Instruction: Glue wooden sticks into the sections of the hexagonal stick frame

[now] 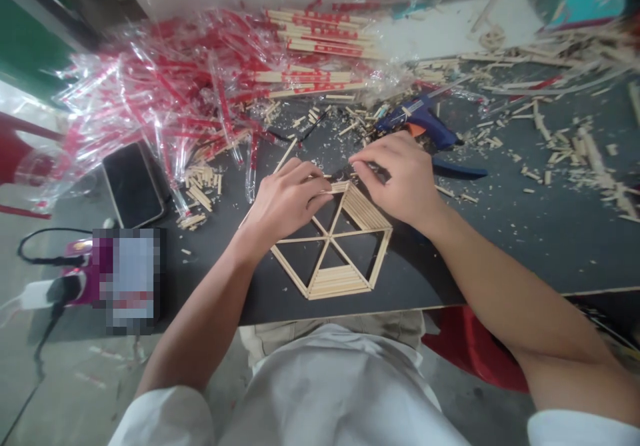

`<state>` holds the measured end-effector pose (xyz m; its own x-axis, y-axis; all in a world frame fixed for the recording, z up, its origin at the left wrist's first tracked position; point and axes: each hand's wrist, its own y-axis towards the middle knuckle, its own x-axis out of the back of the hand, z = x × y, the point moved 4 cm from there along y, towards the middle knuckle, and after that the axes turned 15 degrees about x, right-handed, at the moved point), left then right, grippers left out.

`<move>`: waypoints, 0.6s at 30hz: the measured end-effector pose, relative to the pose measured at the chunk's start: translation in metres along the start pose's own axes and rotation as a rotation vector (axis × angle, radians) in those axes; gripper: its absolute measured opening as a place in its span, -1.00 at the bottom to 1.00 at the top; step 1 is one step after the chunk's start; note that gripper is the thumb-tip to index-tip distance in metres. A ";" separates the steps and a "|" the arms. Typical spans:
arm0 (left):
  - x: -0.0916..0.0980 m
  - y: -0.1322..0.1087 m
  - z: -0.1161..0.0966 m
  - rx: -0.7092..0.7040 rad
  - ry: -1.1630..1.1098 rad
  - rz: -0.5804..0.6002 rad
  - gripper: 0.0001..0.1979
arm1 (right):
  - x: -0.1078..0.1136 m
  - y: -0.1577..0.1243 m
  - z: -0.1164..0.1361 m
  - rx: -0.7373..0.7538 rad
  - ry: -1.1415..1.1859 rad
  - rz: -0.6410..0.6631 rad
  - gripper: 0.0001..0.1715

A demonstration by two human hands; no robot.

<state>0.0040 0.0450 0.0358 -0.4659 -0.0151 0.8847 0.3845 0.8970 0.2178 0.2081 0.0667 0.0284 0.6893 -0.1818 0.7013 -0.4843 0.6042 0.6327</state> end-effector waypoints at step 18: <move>-0.008 0.001 -0.004 -0.108 0.057 -0.081 -0.78 | -0.009 -0.002 -0.002 -0.007 0.075 0.150 -0.79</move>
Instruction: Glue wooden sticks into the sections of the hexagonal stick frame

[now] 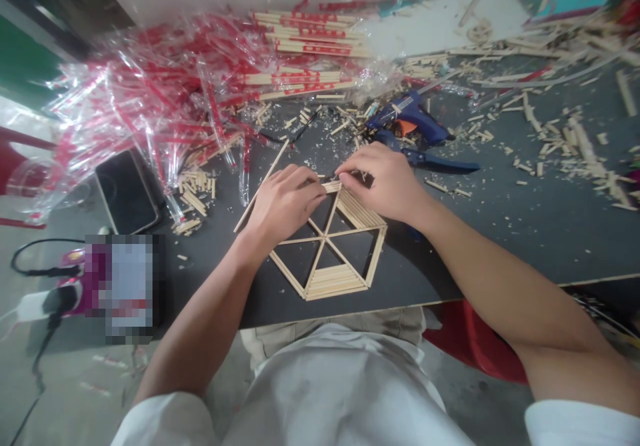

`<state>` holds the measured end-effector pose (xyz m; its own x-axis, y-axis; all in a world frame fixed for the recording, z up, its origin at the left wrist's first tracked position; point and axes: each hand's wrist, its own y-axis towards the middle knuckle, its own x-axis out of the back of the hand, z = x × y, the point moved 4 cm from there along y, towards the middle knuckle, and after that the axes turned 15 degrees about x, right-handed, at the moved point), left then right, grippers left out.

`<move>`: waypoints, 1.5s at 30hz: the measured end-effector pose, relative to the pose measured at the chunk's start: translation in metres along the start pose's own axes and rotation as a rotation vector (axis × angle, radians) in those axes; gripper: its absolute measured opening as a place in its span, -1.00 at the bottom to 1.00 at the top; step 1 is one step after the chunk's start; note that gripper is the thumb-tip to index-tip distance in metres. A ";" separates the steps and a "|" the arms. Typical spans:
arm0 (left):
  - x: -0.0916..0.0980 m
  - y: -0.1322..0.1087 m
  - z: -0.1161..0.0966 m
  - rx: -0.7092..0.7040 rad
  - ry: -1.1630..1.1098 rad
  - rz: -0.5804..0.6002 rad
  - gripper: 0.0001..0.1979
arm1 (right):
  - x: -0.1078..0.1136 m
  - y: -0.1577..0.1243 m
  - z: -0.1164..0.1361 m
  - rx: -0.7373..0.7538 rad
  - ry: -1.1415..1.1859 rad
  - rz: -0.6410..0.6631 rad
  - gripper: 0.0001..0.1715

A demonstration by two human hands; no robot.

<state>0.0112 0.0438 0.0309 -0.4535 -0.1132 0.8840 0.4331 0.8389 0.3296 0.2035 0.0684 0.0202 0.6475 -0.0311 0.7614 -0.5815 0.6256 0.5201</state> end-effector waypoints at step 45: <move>-0.004 -0.004 -0.008 -0.094 0.165 -0.033 -0.79 | -0.001 0.001 -0.004 -0.071 0.101 0.045 -0.74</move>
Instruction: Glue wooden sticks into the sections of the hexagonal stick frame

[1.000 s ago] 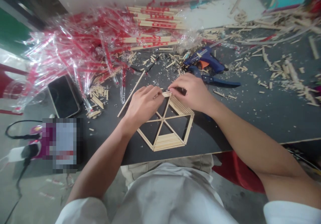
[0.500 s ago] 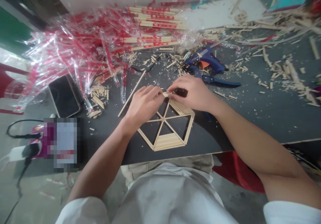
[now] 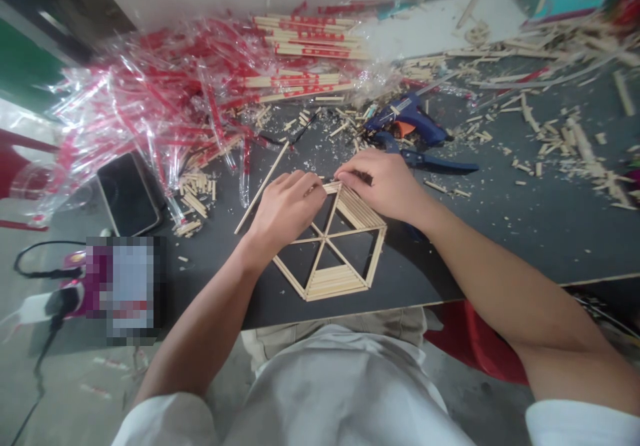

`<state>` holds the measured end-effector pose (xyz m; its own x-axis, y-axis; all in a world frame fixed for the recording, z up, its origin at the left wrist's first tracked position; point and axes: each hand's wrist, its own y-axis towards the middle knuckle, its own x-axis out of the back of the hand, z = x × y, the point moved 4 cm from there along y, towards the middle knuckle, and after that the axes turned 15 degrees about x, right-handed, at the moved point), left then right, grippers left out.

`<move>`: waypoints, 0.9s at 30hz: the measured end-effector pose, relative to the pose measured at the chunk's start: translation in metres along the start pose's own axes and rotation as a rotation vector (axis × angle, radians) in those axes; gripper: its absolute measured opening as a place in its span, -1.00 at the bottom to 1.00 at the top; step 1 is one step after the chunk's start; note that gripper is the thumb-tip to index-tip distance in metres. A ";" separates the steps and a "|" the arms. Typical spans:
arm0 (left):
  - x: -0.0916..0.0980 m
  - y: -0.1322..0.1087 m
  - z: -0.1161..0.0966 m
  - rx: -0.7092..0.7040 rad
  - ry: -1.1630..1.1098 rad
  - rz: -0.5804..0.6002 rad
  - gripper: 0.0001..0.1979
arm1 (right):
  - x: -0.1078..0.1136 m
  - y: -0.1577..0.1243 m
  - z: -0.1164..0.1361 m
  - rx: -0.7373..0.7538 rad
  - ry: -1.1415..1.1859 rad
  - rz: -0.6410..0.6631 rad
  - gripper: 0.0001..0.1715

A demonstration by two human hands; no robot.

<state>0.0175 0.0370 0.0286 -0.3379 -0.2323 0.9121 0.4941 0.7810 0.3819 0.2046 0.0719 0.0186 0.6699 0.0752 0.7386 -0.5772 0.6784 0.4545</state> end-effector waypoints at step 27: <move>0.019 0.005 0.060 0.505 -0.414 0.068 -0.84 | 0.009 -0.003 0.004 -0.068 0.151 -0.065 -0.77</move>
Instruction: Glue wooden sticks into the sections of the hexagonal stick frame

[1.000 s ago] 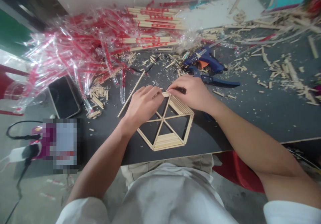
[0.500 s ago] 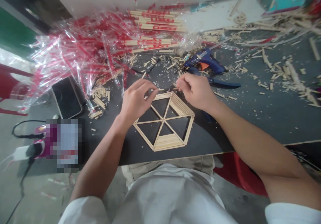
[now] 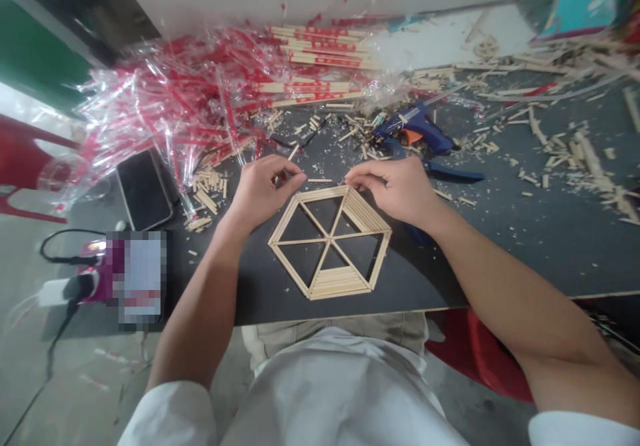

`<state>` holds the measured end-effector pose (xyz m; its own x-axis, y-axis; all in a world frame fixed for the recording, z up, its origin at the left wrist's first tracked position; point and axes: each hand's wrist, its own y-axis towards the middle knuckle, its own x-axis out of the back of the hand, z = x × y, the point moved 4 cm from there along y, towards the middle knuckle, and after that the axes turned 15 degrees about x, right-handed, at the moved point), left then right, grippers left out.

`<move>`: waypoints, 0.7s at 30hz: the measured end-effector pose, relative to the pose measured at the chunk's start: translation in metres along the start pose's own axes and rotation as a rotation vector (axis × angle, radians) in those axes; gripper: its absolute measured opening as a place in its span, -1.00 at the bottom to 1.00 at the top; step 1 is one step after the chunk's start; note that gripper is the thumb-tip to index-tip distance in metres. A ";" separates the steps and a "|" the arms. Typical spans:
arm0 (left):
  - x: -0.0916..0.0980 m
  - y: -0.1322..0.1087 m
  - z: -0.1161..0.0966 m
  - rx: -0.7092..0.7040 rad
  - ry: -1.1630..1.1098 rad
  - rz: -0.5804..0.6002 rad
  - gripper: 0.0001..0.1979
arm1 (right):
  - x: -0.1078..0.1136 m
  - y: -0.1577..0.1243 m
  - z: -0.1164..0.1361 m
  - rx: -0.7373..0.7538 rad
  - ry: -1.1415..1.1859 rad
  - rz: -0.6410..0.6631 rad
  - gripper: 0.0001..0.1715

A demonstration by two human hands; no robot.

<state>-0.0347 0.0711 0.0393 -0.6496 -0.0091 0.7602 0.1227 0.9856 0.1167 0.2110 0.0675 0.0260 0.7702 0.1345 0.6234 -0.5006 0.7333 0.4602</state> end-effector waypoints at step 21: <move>-0.017 -0.024 -0.035 -0.312 0.523 0.071 -0.82 | -0.002 -0.001 -0.008 -0.023 -0.084 -0.029 -0.70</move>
<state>-0.0005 0.0414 0.0456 -0.1867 -0.1047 0.9768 0.4177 0.8915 0.1753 0.2128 0.0717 0.0196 0.7482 0.0575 0.6610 -0.4685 0.7513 0.4649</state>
